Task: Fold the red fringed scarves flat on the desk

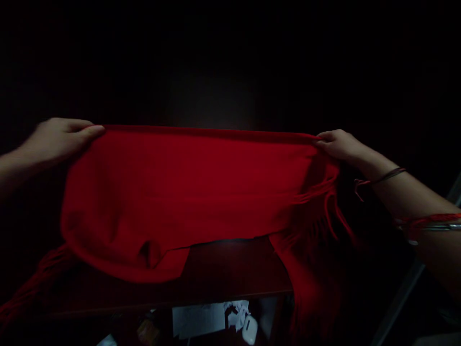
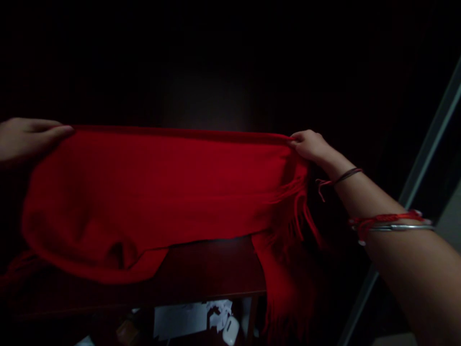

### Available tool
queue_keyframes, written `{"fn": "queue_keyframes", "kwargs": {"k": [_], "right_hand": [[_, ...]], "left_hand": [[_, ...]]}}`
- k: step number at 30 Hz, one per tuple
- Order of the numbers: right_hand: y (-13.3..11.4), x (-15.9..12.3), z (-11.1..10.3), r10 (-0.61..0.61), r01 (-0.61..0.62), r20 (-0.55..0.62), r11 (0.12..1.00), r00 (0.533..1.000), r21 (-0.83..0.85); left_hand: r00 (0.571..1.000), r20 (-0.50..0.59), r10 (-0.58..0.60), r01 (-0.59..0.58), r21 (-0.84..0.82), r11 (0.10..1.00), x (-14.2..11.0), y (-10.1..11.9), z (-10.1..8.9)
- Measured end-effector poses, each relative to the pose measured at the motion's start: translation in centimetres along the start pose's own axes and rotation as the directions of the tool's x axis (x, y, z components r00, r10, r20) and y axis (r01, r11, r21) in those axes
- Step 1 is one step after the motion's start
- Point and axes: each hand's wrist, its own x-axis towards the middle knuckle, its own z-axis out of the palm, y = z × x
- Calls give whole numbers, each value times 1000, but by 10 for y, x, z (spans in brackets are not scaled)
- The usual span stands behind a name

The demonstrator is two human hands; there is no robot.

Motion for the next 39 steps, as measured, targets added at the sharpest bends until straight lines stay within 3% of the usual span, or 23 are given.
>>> {"fn": "queue_keyframes", "kwargs": {"k": [3, 7, 11, 15, 18, 23, 27, 31, 35, 37, 39], "right_hand": [[7, 16, 8, -63, 81, 202, 993, 977, -82], [9, 42, 40, -100, 204, 337, 935, 936, -289], [3, 54, 77, -37, 152, 386, 950, 922, -273], [2, 52, 107, -2, 134, 465, 959, 885, -250], [10, 49, 135, -2, 105, 418, 969, 908, -225], [22, 46, 177, -24, 34, 102, 995, 994, -97], [25, 42, 184, -101, 101, 5, 993, 995, -57], [33, 28, 173, -106, 108, 126, 994, 986, -8], [45, 13, 154, -29, -6, 312, 994, 950, 111], [51, 6, 145, -48, -11, 455, 992, 889, 128], [54, -1, 137, -95, 22, 607, 992, 789, 127]], "left_hand": [[996, 50, 79, -74, -106, 992, 5, -5, 10], [966, 197, 169, -179, 33, 983, 44, -5, 40], [921, 348, 174, -241, 160, 957, 73, -5, 75], [864, 491, 112, -253, 232, 939, 82, -19, 109], [849, 522, 84, -252, 260, 932, 81, -35, 136], [884, 464, 65, -218, 284, 934, 76, -49, 167], [906, 408, 111, -230, 256, 939, 72, -53, 170], [900, 434, 39, -88, 93, 992, 58, -66, 157], [803, 593, -55, 143, -103, 984, 36, -77, 136], [756, 651, -66, 201, -135, 970, 27, -79, 124], [703, 709, -53, 219, -145, 965, 19, -80, 113]]}}
